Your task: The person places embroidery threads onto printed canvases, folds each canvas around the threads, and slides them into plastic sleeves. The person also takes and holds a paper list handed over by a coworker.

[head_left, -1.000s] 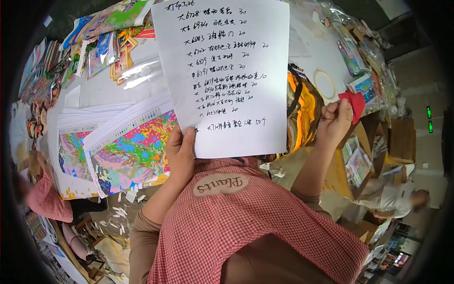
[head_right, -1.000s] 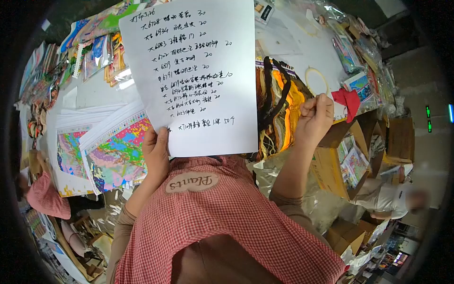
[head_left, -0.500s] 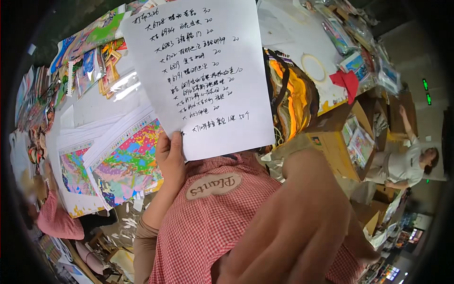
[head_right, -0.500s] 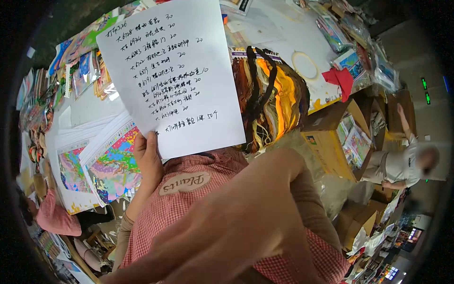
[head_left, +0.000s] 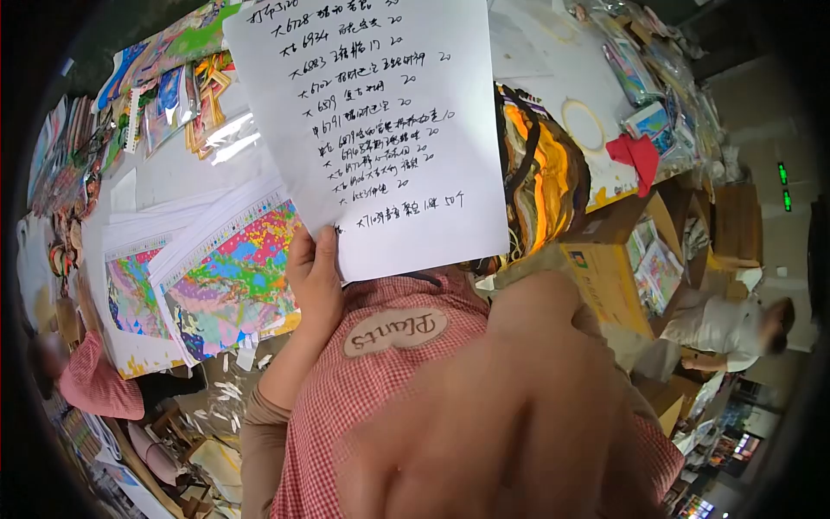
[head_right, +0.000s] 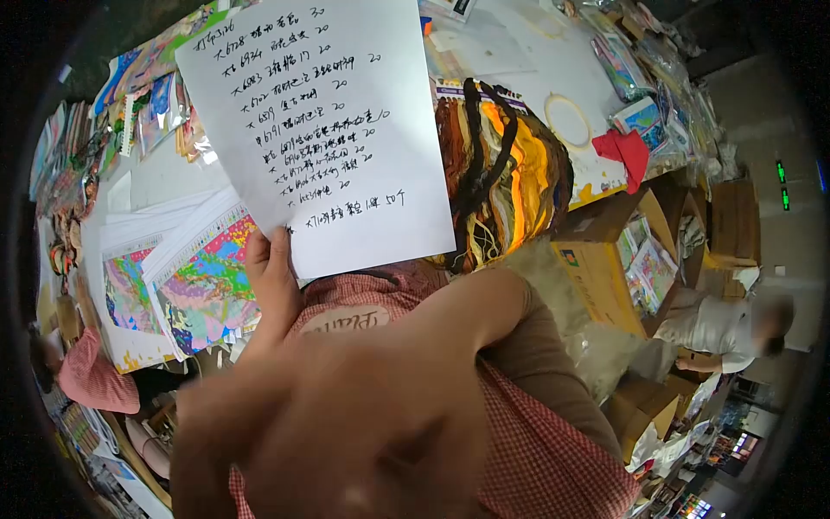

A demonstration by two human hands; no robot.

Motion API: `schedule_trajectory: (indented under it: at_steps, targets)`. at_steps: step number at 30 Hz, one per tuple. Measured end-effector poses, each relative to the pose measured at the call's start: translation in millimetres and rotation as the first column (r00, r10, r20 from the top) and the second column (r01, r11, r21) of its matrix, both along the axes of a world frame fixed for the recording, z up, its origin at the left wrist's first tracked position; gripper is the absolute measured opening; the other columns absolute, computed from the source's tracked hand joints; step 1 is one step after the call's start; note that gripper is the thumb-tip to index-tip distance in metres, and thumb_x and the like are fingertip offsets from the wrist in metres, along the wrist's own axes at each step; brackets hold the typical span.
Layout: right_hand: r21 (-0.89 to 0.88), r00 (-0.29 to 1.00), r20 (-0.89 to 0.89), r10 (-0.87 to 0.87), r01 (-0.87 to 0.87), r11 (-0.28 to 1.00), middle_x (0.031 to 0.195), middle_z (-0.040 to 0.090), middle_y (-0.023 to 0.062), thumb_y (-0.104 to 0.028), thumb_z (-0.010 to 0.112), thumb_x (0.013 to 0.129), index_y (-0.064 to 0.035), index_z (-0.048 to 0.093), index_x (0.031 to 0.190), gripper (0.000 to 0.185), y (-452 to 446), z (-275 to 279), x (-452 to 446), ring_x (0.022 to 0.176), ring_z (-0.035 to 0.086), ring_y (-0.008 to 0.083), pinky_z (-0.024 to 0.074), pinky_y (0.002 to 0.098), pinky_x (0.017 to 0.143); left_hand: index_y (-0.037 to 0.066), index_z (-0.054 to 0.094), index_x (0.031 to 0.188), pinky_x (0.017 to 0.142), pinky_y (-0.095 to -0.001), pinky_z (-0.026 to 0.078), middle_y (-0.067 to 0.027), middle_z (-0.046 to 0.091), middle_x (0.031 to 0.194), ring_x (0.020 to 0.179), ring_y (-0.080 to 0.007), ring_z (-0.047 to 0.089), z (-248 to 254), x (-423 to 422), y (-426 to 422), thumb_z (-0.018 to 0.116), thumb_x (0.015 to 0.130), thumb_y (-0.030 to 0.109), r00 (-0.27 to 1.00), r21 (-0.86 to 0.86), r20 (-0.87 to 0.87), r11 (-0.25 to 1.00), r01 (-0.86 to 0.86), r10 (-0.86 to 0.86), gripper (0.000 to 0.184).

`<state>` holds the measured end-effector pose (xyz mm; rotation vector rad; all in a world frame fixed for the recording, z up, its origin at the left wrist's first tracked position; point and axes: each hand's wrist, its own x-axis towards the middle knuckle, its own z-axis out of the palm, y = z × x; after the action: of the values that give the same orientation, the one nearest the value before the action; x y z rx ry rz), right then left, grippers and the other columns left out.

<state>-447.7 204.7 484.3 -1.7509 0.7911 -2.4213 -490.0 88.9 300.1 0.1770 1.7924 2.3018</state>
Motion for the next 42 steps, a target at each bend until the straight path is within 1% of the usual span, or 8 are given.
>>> schedule_trajectory:
  at_steps: [3, 6, 7, 9, 15, 19, 28, 42]
  targets:
    - [-0.023, 1.000, 0.001, 0.016, -0.016, 1.000, 0.092, 0.061, 0.0185, -0.009, 0.066, 0.081, 0.0071, 0.061, 0.086, 0.017, -0.6, 0.0, 1.8, 0.065, 0.059, 0.0152, 0.0496, 0.0269, 0.052, -0.001, 0.055, 0.109, 0.076, -0.0214, 0.042, -0.0039, 0.060, 0.097, 0.085, -0.0073, 0.052, -4.8, -0.2, -2.2, 0.053, 0.092, 0.013, 1.000, 0.003, 0.024, 1.000, -0.012, 0.012, 0.022]
    - [-0.098, 0.967, 0.252, -0.025, 0.051, 0.994, 0.073, 0.062, 0.0118, -0.003, 0.067, 0.078, 0.0082, 0.062, 0.079, 0.012, -5.7, 15.1, 18.2, 0.058, 0.057, 0.0135, 0.0429, 0.0233, 0.046, -0.001, 0.055, 0.110, 0.077, -0.0216, 0.042, -0.0042, 0.060, 0.098, 0.085, -0.0075, 0.052, -4.8, -1.4, 1.6, 0.052, 0.092, 0.012, 1.000, -0.007, 0.017, 1.000, -0.014, 0.014, 0.022]
    - [-0.091, 0.965, 0.260, -0.033, 0.059, 0.994, 0.073, 0.062, 0.0118, -0.003, 0.067, 0.078, 0.0082, 0.062, 0.079, 0.012, -5.7, 16.6, 19.4, 0.058, 0.057, 0.0135, 0.0429, 0.0233, 0.046, -0.001, 0.055, 0.110, 0.077, -0.0216, 0.042, -0.0044, 0.059, 0.099, 0.086, -0.0075, 0.052, -3.3, -1.2, 1.9, 0.051, 0.092, 0.011, 1.000, -0.010, 0.003, 1.000, -0.021, 0.021, 0.022]
    - [-0.180, 0.973, 0.229, 0.001, 0.041, 0.983, 0.072, 0.062, 0.0125, -0.002, 0.067, 0.078, 0.0090, 0.063, 0.080, 0.012, -8.3, 17.5, 19.2, 0.058, 0.057, 0.0139, 0.0416, 0.0219, 0.046, -0.001, 0.055, 0.108, 0.076, -0.0217, 0.042, -0.0040, 0.059, 0.098, 0.085, -0.0073, 0.051, -1.7, -0.9, 3.3, 0.050, 0.092, 0.011, 1.000, 0.004, 0.023, 1.000, -0.017, 0.017, 0.020]
    - [-0.240, 0.961, 0.268, 0.072, -0.006, 0.971, 0.071, 0.061, 0.0118, -0.003, 0.065, 0.079, 0.0095, 0.064, 0.084, 0.014, -13.4, 18.1, 16.6, 0.055, 0.055, 0.0132, 0.0402, 0.0220, 0.044, -0.001, 0.056, 0.105, 0.076, -0.0209, 0.041, -0.0027, 0.058, 0.095, 0.085, -0.0065, 0.050, -2.1, -4.3, -1.1, 0.051, 0.092, 0.011, 1.000, 0.010, 0.011, 1.000, -0.021, 0.021, 0.019]
    - [-0.181, 0.969, 0.221, 0.109, -0.069, 0.981, 0.070, 0.059, 0.0111, -0.001, 0.063, 0.079, 0.0101, 0.063, 0.086, 0.013, -8.5, 15.8, 13.8, 0.053, 0.053, 0.0127, 0.0383, 0.0219, 0.042, -0.002, 0.055, 0.109, 0.079, -0.0210, 0.040, -0.0032, 0.058, 0.099, 0.088, -0.0066, 0.050, -4.1, -9.0, 0.1, 0.052, 0.092, 0.012, 0.999, -0.004, -0.036, 1.000, 0.024, -0.024, 0.022]
    - [-0.268, 0.971, 0.229, -0.061, 0.123, 0.955, 0.068, 0.054, 0.0084, -0.002, 0.059, 0.083, 0.0090, 0.057, 0.081, 0.011, -8.8, 22.0, 14.5, 0.049, 0.050, 0.0133, 0.0345, 0.0225, 0.039, -0.001, 0.055, 0.111, 0.080, -0.0205, 0.040, -0.0028, 0.058, 0.100, 0.089, -0.0066, 0.050, -3.5, -10.8, 1.6, 0.053, 0.092, 0.014, 0.999, 0.018, -0.043, 1.000, 0.021, -0.021, 0.024]
    - [-0.027, 0.979, 0.132, -0.155, 0.160, 0.987, 0.064, 0.043, 0.0057, -0.002, 0.054, 0.085, 0.0026, 0.051, 0.072, 0.014, -0.3, 20.0, 18.4, 0.043, 0.041, 0.0118, 0.0303, 0.0248, 0.036, -0.002, 0.056, 0.108, 0.078, -0.0205, 0.040, -0.0030, 0.059, 0.098, 0.086, -0.0068, 0.051, -1.5, -9.0, 0.2, 0.053, 0.092, 0.015, 1.000, -0.034, -0.027, 0.999, 0.000, -0.001, 0.023]
